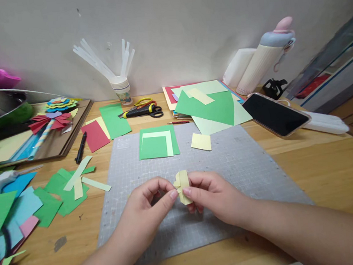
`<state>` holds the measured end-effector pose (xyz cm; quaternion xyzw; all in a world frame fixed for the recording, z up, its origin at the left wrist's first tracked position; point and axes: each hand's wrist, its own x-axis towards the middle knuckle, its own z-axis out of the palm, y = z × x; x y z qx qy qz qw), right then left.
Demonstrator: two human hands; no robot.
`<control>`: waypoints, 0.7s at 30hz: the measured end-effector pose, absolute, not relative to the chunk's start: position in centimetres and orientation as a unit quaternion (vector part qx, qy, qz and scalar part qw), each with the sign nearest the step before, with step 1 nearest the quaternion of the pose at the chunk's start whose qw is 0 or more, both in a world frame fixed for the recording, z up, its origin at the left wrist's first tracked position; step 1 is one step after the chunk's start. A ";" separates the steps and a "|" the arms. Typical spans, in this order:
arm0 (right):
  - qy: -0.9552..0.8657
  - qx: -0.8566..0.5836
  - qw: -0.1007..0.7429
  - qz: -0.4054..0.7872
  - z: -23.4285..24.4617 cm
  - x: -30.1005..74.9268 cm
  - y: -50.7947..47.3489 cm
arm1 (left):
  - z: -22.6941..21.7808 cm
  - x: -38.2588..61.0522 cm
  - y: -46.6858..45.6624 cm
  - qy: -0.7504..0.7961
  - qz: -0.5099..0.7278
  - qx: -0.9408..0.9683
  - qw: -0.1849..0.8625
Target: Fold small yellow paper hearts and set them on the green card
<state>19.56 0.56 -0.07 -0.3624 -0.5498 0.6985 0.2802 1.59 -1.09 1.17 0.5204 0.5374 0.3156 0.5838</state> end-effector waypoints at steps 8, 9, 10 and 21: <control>-0.528 -0.359 0.275 0.719 -0.3 19.4 0.5 | 1.2 1.9 -1.2 0.519 0.288 0.549 0.588; -0.520 -0.364 0.273 0.723 -0.3 19.4 0.5 | 1.2 1.8 -1.2 0.514 0.289 0.544 0.597; -0.511 -0.366 0.274 0.728 -0.3 19.4 0.6 | 1.3 1.8 -1.2 0.509 0.292 0.538 0.605; -0.477 -0.385 0.289 0.736 -0.1 19.6 0.6 | 1.2 1.9 -1.2 0.488 0.346 0.486 0.637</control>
